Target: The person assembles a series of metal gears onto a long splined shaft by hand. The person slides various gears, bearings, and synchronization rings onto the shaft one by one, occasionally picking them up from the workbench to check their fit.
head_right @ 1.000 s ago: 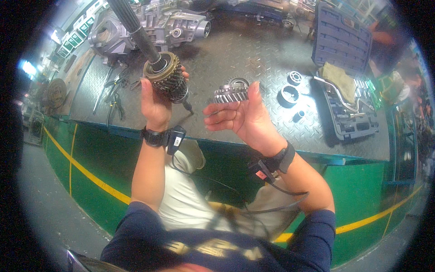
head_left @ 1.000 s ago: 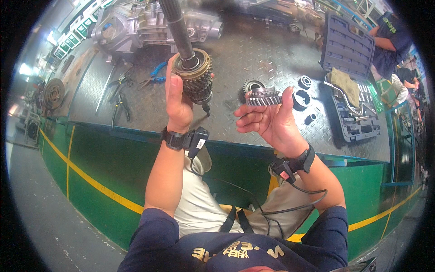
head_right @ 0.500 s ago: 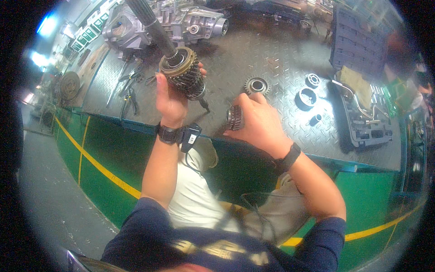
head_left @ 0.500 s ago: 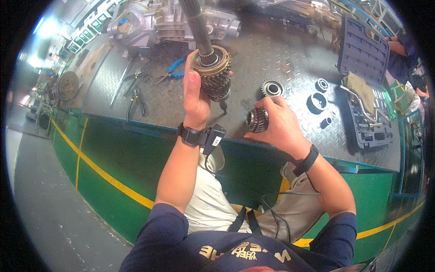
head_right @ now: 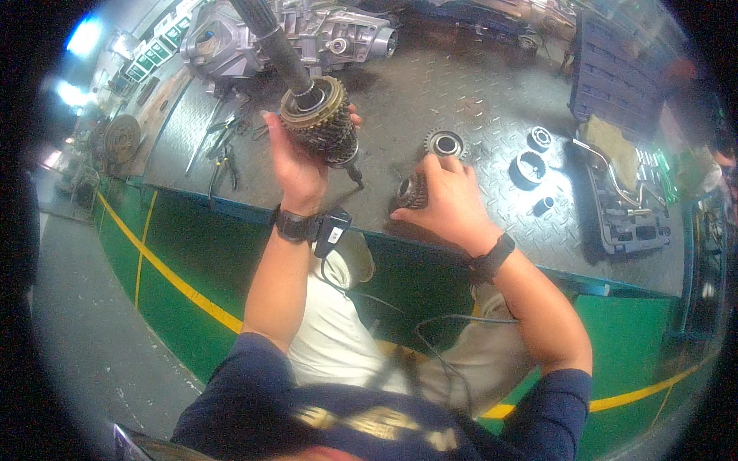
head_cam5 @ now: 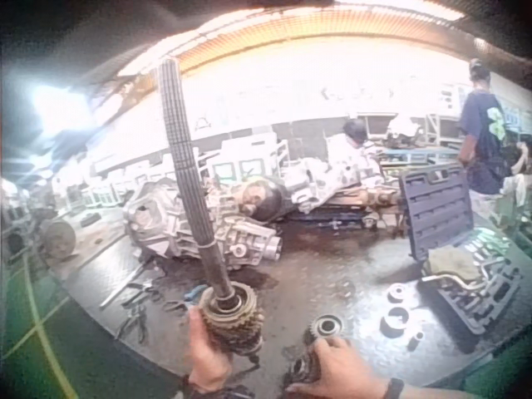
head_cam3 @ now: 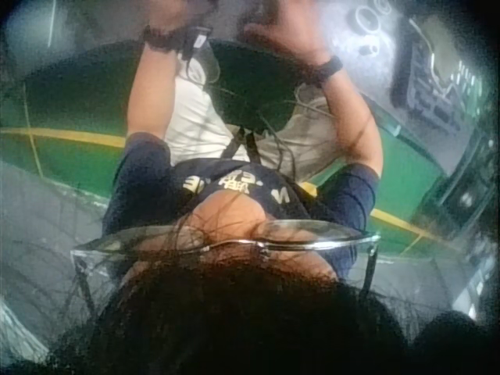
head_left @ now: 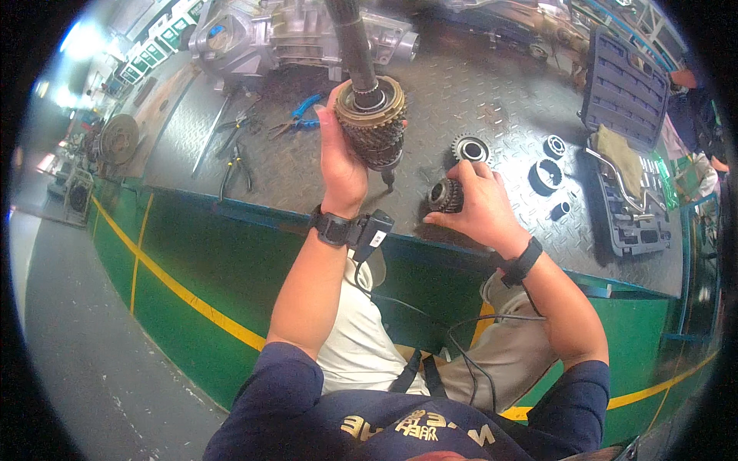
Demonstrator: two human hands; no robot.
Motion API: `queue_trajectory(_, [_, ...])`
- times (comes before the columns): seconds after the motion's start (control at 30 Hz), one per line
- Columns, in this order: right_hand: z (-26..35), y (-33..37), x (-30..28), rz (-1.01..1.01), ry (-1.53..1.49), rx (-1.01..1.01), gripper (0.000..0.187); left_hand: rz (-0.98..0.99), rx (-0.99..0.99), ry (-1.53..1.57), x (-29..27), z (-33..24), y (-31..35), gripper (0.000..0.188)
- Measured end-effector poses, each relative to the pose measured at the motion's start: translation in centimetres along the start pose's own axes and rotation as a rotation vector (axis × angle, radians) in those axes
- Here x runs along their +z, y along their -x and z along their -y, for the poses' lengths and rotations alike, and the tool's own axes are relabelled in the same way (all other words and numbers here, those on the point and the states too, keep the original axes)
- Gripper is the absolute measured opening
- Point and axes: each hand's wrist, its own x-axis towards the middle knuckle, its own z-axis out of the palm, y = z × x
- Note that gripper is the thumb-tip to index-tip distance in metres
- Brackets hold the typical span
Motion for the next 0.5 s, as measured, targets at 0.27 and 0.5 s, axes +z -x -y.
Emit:
queue_trajectory(0.27, [0.17,0.11,-0.29,0.028,0.013,0.018,0.074,-0.015,0.016,-0.031,0.01,-0.13,-0.17,0.09])
queue_trajectory(0.5, [0.15,0.15,-0.43,0.036,0.017,0.002,0.072,-0.002,0.014,-0.044,-0.09,0.06,-0.06,0.092])
